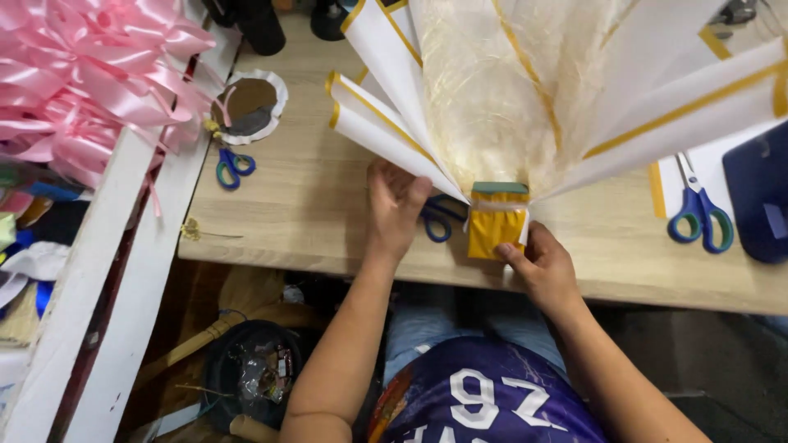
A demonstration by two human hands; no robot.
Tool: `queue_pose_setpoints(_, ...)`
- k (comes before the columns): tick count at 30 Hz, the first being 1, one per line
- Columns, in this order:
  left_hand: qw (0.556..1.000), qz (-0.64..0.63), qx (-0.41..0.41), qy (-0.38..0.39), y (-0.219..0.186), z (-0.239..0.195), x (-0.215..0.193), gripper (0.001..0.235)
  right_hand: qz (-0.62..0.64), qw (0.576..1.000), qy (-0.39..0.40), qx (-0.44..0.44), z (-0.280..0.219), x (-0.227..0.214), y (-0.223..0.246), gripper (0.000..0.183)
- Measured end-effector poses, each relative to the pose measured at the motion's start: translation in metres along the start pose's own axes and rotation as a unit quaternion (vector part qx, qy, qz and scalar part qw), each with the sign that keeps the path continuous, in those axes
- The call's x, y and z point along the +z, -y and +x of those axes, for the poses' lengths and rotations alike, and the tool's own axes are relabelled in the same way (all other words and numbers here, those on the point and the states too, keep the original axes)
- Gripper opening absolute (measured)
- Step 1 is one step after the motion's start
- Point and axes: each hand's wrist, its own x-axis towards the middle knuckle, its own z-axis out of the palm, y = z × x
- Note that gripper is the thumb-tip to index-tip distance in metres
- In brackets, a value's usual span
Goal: The person assembles a decorative fan by folding white paper sheets with gold edges and securing them to a central handle using clear tape. They repeatedly fold, align, and tape the paper layers to form a fan shape.
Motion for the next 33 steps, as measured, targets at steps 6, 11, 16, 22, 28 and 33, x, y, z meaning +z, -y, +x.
queue_pose_setpoints(6, 0.952, -0.294, -0.062, -0.054, -0.001, 0.021, 0.000, 0.058, -0.018, 1.000, -0.011, -0.014, -0.001, 0.000, -0.022, 0.049)
queue_pose_setpoints(11, 0.901, -0.400, -0.089, -0.142, -0.018, 0.034, -0.011, 0.054, -0.046, 0.999, -0.007, 0.012, 0.004, -0.002, -0.027, 0.051)
queue_pose_setpoints(16, 0.892, -0.323, 0.304, 0.088, -0.092, 0.040, -0.065, 0.058, -0.059, 0.998, 0.023, 0.005, -0.005, -0.001, 0.006, 0.033)
queue_pose_setpoints(22, 0.893, -0.376, 0.247, -0.010, -0.072, 0.016, -0.102, 0.069, 0.007, 0.997, 0.060, -0.041, -0.007, -0.003, 0.012, 0.034)
queue_pose_setpoints(28, 0.983, -0.154, -0.005, 0.098, 0.060, -0.045, 0.011, 0.075, 0.090, 0.994, 0.055, -0.042, 0.008, -0.006, -0.017, 0.043)
queue_pose_setpoints(33, 0.995, 0.034, -0.079, 0.048, 0.022, -0.048, 0.026, 0.057, 0.053, 0.997, 0.033, -0.040, -0.004, 0.000, 0.000, 0.045)
